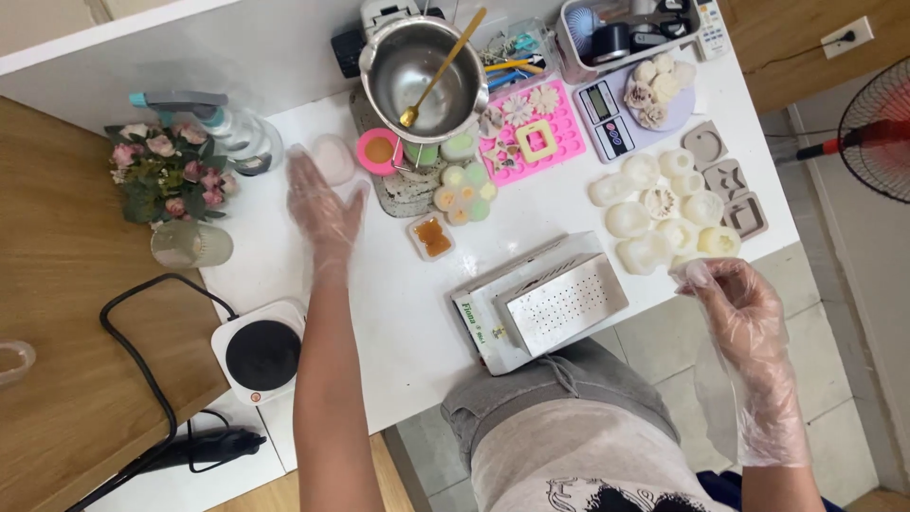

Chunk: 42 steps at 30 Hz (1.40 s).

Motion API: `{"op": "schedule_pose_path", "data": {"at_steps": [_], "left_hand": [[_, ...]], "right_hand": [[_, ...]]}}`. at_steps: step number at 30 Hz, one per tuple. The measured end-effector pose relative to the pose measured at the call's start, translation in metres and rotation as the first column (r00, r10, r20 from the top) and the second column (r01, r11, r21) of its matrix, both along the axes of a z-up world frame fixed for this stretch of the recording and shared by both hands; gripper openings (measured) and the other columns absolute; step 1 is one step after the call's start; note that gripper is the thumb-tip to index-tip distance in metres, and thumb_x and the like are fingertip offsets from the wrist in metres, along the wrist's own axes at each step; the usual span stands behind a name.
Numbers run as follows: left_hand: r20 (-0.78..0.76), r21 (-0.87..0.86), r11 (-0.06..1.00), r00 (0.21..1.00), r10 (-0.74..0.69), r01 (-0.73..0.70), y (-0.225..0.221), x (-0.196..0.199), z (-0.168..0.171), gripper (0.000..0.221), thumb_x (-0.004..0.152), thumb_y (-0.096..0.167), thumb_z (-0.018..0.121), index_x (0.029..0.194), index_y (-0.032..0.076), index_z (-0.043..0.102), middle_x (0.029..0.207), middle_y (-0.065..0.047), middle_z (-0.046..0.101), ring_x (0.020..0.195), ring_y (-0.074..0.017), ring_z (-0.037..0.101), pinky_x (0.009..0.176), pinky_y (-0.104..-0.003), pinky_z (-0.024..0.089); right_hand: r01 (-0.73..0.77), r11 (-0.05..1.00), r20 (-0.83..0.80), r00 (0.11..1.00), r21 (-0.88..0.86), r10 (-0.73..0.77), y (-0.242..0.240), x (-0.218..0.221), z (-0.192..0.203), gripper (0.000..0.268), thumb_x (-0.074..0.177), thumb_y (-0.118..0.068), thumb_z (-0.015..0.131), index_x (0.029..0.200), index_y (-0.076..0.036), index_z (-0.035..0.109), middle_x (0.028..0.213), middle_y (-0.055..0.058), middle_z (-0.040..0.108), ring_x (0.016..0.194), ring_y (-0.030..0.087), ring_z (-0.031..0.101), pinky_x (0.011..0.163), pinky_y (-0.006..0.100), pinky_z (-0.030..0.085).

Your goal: Removing finished candles from various silicone molds and placing them on a workspace.

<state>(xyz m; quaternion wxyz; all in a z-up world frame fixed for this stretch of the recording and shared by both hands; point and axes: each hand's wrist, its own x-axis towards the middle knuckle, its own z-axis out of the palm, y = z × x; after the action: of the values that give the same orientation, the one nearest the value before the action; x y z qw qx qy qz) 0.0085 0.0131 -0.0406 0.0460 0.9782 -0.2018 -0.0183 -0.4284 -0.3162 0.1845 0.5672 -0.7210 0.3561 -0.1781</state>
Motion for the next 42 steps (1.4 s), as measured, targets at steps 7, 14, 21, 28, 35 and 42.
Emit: {"op": "schedule_pose_path", "data": {"at_steps": [7,14,21,28,35,42], "left_hand": [[-0.208,-0.208,0.92,0.934,0.291,-0.333,-0.017,0.025,0.0,0.118,0.078,0.062,0.082,0.157,-0.006,0.026,0.151,-0.021,0.04,0.136,-0.0334,0.048,0.113,-0.039,0.043],[-0.2,-0.521,0.735,0.899,0.389,-0.434,-0.014,-0.014,0.01,0.088,0.068,0.035,0.096,0.136,0.006,0.05,0.136,-0.018,0.051,0.124,-0.0387,0.058,0.107,-0.045,0.049],[-0.06,-0.757,0.65,0.998,0.032,-0.066,-0.019,-0.121,0.141,0.101,0.061,0.012,0.096,0.146,0.015,0.041,0.14,-0.021,0.045,0.126,-0.0429,0.055,0.104,-0.052,0.052],[-0.073,-0.798,0.575,0.918,-0.39,0.18,-0.059,-0.243,0.238,0.093,0.079,0.024,0.091,0.152,0.021,0.034,0.15,-0.012,0.044,0.132,-0.0335,0.058,0.099,-0.043,0.06],[-0.072,-0.89,0.433,0.894,-0.442,0.143,-0.097,-0.292,0.278,0.099,0.087,0.013,0.081,0.165,0.021,0.021,0.166,-0.021,0.029,0.151,-0.0387,0.041,0.118,-0.046,0.048],[-0.5,-0.863,0.21,0.839,-0.217,-0.46,-0.101,-0.306,0.254,0.073,0.105,0.002,0.056,0.166,0.017,0.02,0.135,-0.013,0.072,0.064,-0.0131,0.056,0.055,-0.03,0.051]], "right_hand": [[-0.066,0.996,0.069,0.995,-0.058,0.07,0.005,0.018,0.016,0.016,0.106,-0.014,0.068,0.115,-0.003,0.062,0.115,0.008,0.068,0.108,0.016,0.066,0.098,0.032,0.056],[-0.265,0.964,-0.03,0.964,-0.034,0.264,0.04,0.061,0.025,0.02,0.1,-0.02,0.064,0.115,-0.005,0.063,0.11,0.01,0.072,0.101,0.017,0.07,0.088,0.034,0.062],[-0.494,0.853,-0.001,0.865,0.172,0.501,0.089,0.109,0.025,0.066,0.095,-0.033,0.065,0.154,-0.013,0.042,0.119,0.013,0.067,0.099,0.018,0.068,0.086,0.034,0.063],[-0.709,0.702,0.192,0.681,-0.064,0.706,0.095,0.133,0.037,0.069,0.104,-0.027,0.062,0.16,-0.003,0.029,0.154,0.019,0.044,0.133,0.026,0.054,0.107,0.038,0.049],[-0.338,0.92,0.08,0.941,0.2,0.328,0.054,0.076,0.011,0.065,0.107,-0.049,0.054,0.149,0.0,0.051,0.134,0.012,0.064,0.121,0.018,0.062,0.102,0.029,0.054],[-0.226,0.889,0.346,0.935,0.399,0.082,0.035,0.087,0.046,0.076,0.097,-0.053,0.063,0.15,-0.005,0.039,0.129,0.01,0.056,0.111,0.026,0.063,0.076,0.04,0.059]]}}
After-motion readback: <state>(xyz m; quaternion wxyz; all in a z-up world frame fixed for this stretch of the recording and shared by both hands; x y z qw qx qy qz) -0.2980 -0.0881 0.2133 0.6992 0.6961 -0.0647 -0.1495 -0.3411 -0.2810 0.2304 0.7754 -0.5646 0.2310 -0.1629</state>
